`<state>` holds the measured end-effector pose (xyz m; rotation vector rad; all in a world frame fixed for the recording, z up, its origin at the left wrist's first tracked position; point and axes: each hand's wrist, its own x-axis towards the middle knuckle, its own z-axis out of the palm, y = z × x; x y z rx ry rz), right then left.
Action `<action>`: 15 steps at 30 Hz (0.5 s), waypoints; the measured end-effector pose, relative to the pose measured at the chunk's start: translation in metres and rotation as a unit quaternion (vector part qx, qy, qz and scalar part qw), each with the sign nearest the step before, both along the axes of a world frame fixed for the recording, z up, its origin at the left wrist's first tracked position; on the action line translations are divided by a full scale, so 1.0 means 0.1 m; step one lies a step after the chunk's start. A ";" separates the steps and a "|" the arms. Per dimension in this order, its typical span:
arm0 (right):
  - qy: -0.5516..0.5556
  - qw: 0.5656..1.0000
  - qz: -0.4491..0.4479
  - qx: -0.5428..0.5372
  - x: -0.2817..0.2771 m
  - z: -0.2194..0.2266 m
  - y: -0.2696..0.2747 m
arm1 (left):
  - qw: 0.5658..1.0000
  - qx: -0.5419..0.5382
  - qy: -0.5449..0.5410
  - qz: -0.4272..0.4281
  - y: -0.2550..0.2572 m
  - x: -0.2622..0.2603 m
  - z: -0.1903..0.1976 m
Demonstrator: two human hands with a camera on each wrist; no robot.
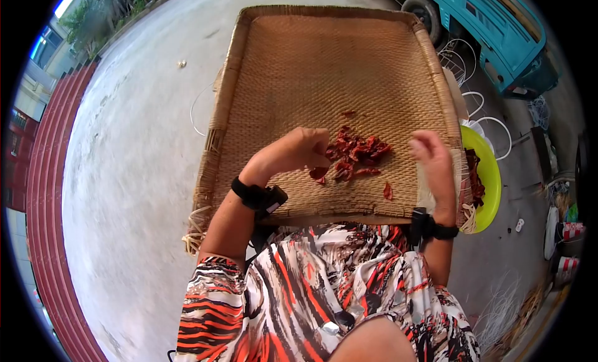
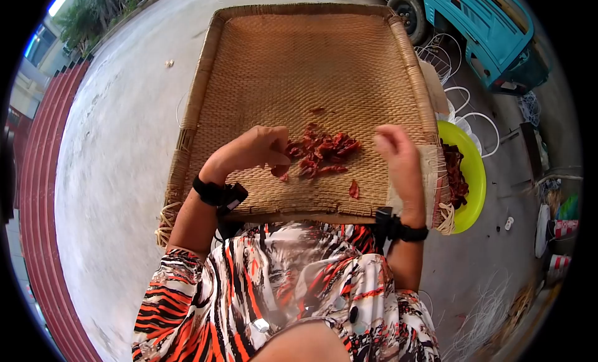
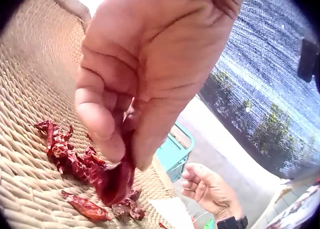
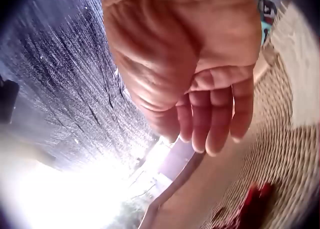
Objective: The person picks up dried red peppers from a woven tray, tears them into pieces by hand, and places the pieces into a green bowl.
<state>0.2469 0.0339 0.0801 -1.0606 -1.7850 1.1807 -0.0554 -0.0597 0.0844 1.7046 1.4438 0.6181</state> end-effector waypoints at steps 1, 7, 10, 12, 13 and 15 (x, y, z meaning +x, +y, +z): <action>0.032 0.997 0.050 -0.049 -0.16 0.03 -0.09 | 0.999 0.025 -0.015 0.016 0.00 0.02 0.04; 0.016 0.963 0.234 -0.137 -0.80 -0.04 -0.35 | 0.997 0.061 -0.042 0.027 0.04 0.03 -0.01; 0.038 0.953 0.267 -0.141 -0.94 -0.10 -0.38 | 0.996 0.083 -0.025 0.018 0.04 0.05 0.01; 0.062 0.945 0.269 -0.177 -0.94 -0.06 -0.37 | 0.996 0.061 -0.067 0.016 0.02 0.04 0.06; 0.074 0.940 0.270 -0.196 -0.92 -0.03 -0.37 | 0.995 0.049 -0.089 0.015 0.02 0.04 0.07; 0.038 0.950 0.248 -0.189 -0.84 0.06 -0.37 | 0.990 -0.020 -0.140 0.025 0.06 0.04 0.06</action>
